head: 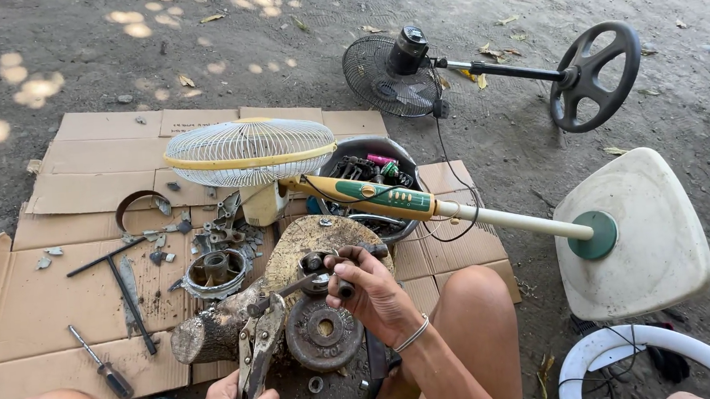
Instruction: Disassembling and repairing mechanical engine components using pliers and a hammer on a makeshift workbench.
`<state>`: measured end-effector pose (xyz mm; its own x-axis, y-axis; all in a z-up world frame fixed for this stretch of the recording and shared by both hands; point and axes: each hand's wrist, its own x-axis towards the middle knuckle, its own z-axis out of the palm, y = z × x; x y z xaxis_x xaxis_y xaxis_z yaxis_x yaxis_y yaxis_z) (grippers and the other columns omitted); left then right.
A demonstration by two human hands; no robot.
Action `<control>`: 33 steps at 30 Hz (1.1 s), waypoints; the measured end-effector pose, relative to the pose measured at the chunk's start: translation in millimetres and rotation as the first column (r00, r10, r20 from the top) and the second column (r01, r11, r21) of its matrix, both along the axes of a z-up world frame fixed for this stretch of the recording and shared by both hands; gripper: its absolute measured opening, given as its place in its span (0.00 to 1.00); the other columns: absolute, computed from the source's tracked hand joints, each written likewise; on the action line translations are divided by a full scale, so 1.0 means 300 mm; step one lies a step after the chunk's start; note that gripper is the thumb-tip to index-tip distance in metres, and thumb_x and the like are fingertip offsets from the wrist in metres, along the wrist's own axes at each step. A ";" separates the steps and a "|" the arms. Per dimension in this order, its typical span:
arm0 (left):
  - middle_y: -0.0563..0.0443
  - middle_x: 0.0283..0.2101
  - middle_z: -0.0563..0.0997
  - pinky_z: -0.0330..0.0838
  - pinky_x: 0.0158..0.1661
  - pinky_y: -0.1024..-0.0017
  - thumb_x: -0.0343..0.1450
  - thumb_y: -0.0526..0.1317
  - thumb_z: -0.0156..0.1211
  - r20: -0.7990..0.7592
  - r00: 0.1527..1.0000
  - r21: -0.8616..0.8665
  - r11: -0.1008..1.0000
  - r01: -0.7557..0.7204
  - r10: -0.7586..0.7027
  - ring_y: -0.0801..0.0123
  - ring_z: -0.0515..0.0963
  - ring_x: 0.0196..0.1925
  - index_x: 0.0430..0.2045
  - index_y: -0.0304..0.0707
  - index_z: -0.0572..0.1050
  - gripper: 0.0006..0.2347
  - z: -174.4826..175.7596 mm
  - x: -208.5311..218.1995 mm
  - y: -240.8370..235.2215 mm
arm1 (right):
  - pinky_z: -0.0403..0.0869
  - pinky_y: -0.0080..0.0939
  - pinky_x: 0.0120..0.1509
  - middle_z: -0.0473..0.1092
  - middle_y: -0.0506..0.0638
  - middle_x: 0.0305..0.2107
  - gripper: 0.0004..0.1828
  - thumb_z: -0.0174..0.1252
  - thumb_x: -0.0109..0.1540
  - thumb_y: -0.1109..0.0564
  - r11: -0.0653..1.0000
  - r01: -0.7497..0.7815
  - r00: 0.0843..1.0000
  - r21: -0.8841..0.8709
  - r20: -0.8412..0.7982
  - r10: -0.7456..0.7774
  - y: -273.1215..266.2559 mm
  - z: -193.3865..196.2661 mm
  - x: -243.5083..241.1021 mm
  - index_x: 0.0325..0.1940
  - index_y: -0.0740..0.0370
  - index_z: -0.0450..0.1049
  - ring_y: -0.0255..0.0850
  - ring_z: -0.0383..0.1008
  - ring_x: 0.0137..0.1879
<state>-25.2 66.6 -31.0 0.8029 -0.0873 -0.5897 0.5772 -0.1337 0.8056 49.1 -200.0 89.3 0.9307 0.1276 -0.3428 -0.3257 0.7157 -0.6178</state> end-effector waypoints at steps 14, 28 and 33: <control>0.42 0.12 0.74 0.61 0.20 0.70 0.62 0.25 0.67 -0.006 1.000 0.018 1.000 0.020 -0.020 0.63 0.68 0.12 0.23 0.21 0.82 0.02 0.017 -0.004 -0.019 | 0.83 0.38 0.44 0.73 0.67 0.50 0.20 0.50 0.66 0.62 0.994 0.058 0.984 0.098 -0.174 -0.040 -0.016 -0.018 0.016 0.62 0.73 0.65 0.43 0.77 0.40; 0.43 0.14 0.74 0.59 0.20 0.71 0.61 0.25 0.66 0.009 1.000 0.010 1.000 -0.021 0.021 0.65 0.66 0.14 0.22 0.20 0.81 0.02 0.018 -0.015 -0.033 | 0.85 0.42 0.41 0.72 0.70 0.53 0.40 0.34 0.71 0.35 0.932 -0.135 0.989 0.337 0.109 0.104 -0.021 0.039 0.003 0.72 0.72 0.61 0.50 0.81 0.39; 0.45 0.16 0.76 0.62 0.23 0.72 0.60 0.26 0.66 0.036 0.999 0.031 0.999 -0.041 0.040 0.67 0.67 0.18 0.23 0.21 0.82 0.03 0.020 -0.020 -0.049 | 0.85 0.41 0.40 0.72 0.71 0.52 0.39 0.34 0.71 0.36 0.927 -0.110 0.992 0.359 0.094 0.082 -0.019 0.051 0.004 0.72 0.73 0.61 0.49 0.82 0.38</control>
